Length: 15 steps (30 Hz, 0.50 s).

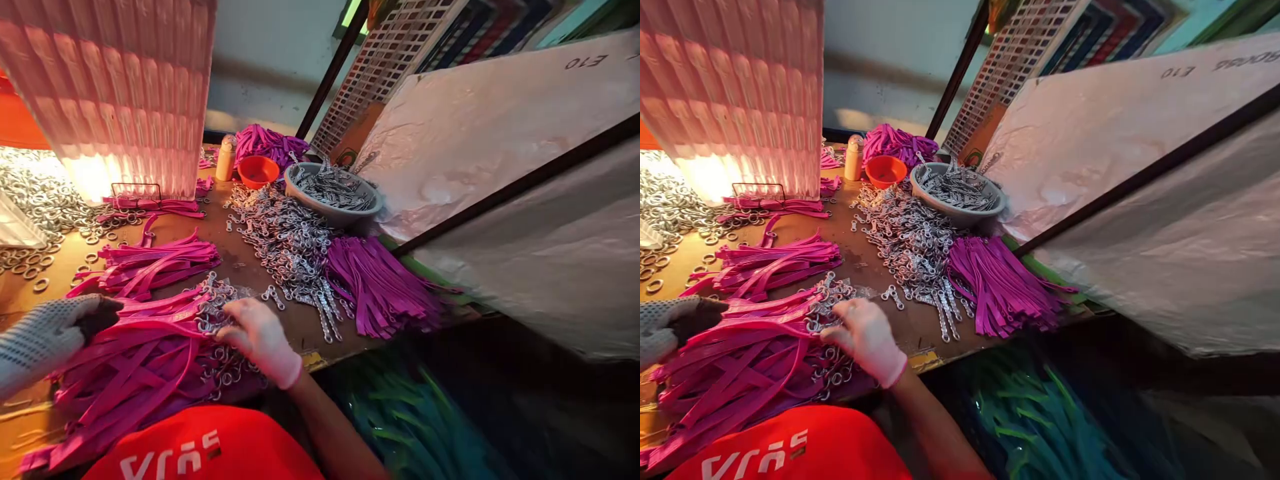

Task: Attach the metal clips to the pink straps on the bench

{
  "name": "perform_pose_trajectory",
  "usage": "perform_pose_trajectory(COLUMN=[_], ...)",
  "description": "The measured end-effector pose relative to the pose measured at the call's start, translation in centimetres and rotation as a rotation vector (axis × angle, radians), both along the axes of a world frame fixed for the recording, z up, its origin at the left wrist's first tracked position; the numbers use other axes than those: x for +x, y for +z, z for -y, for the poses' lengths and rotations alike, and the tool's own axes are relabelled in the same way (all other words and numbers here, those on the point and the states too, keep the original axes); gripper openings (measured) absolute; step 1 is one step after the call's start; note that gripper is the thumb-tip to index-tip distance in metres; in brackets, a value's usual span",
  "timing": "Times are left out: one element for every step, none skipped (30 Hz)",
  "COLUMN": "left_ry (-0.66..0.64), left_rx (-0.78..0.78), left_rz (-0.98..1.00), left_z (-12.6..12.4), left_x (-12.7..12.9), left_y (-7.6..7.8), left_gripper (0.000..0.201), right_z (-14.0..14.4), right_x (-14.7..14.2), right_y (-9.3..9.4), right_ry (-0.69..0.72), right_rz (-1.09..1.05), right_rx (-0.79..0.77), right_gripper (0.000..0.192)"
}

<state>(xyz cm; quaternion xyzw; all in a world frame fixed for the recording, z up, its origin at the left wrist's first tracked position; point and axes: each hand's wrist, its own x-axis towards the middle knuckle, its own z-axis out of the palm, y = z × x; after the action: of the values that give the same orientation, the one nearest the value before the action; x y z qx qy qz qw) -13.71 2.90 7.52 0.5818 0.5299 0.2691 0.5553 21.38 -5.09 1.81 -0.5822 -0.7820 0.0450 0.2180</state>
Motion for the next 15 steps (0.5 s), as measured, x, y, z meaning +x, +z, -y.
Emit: perform_pose_trajectory(left_ry=[0.020, 0.025, 0.054, 0.079, 0.101, 0.108, 0.110, 0.101, 0.088, 0.078, 0.073, 0.070, 0.074, 0.073, 0.059], left_rx=[-0.023, -0.078, -0.160, -0.281, -0.419, -0.529, -0.600, -0.652, -0.678, -0.689, -0.689, -0.679, -0.654, -0.621, -0.589], left_rz=[-0.022, -0.016, 0.094, 0.221, 0.347, 0.462, 0.561, 0.642, 0.699, 0.726, 0.728, 0.711, 0.687, 0.659, 0.631], left_z=[0.6, 1.3, 1.9, 2.5, 2.8, 3.0, 3.0, 2.9, 2.9, 2.9, 2.9, 3.1, 3.3, 3.6, 3.9], left_x=[1.1, 2.4, 3.7, 5.0, 6.2, 7.2, 8.0, 8.5, 8.8, 9.0, 9.0, 8.9, 8.8, 8.7, 8.6], left_y=[-0.3, -0.7, -1.1, -1.5, -1.9, -2.3, -2.6, -2.8, -2.8, -2.9, -2.8, -2.7, -2.6, -2.5, -2.5], left_gripper=[0.023, 0.023, 0.024, 0.029, 0.036, 0.040, 0.045, 0.048, 0.048, 0.046, 0.042, 0.040, 0.038, 0.035, 0.030], right_z=[-0.5, -1.0, -1.5, -1.9, -2.3, -2.5, -2.7, -2.7, -2.7, -2.6, -2.5, -2.4, -2.4, -2.4, -2.3], right_x=[1.3, 2.7, 4.0, 5.1, 6.0, 6.7, 7.1, 7.4, 7.6, 7.6, 7.6, 7.6, 7.6, 7.5, 7.4], right_y=[-0.6, -1.4, -2.2, -3.2, -4.1, -4.9, -5.6, -6.2, -6.7, -7.0, -7.2, -7.2, -7.2, -7.1, -7.0], right_ry=[-0.130, -0.297, -0.473, -0.614, -0.671, -0.696, -0.698, -0.682, -0.669, -0.659, -0.649, -0.641, -0.636, -0.632, -0.627], right_rz=[0.003, 0.031, 0.099, 0.168, 0.191, 0.206, 0.206, 0.195, 0.187, 0.180, 0.172, 0.166, 0.159, 0.150, 0.136], right_rx=[-0.033, -0.078, -0.164, -0.268, -0.314, -0.347, -0.363, -0.365, -0.365, -0.362, -0.355, -0.344, -0.330, -0.312, -0.292], right_gripper=[0.035, 0.031, 0.029, 0.027, 0.025, 0.023, 0.021, 0.021, 0.021, 0.021, 0.022, 0.022, 0.022, 0.022, 0.023])
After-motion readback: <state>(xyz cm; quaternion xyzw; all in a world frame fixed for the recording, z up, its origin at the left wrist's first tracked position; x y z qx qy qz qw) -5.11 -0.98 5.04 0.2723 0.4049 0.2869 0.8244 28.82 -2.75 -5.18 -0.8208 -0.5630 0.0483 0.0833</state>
